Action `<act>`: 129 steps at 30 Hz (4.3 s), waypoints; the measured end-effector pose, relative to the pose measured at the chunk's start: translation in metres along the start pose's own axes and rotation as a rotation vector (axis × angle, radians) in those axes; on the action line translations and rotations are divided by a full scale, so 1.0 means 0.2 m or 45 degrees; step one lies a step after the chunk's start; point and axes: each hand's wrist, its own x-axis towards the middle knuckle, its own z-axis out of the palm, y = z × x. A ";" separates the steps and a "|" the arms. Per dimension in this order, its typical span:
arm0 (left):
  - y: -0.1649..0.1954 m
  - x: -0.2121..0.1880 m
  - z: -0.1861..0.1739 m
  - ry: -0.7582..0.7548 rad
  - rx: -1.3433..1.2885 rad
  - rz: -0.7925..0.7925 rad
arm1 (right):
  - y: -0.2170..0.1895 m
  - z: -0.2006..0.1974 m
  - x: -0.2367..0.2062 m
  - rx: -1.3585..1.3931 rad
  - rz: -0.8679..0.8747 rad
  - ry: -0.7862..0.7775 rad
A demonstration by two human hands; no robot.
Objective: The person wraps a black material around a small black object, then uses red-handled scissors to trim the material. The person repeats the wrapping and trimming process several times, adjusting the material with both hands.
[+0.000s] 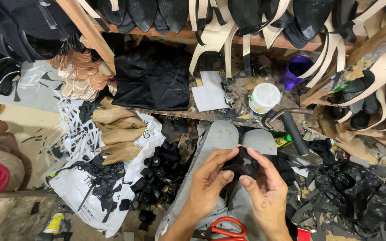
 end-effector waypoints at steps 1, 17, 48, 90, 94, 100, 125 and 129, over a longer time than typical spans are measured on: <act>0.01 0.00 0.00 0.000 -0.024 -0.002 | -0.01 0.00 0.00 -0.022 -0.023 -0.019; -0.06 -0.02 -0.05 0.067 -0.347 -0.177 | -0.05 0.05 -0.01 -0.119 -0.065 -0.045; -0.01 -0.01 0.05 0.085 0.120 -0.032 | 0.00 -0.04 0.00 0.045 0.178 0.078; -0.04 -0.04 0.08 0.038 0.676 0.093 | 0.12 -0.09 0.03 -0.491 -0.014 0.134; -0.10 -0.07 0.08 0.068 0.599 0.073 | 0.11 -0.08 0.04 -0.455 0.054 0.140; -0.19 -0.05 0.01 0.214 0.201 -0.061 | 0.02 -0.04 0.04 -0.413 0.058 -0.017; -0.24 -0.05 -0.01 0.282 -0.145 -0.353 | 0.07 0.08 0.03 -0.949 -0.559 0.019; -0.19 -0.02 -0.02 0.292 -0.067 -0.306 | 0.10 0.10 0.02 -0.870 -0.592 0.045</act>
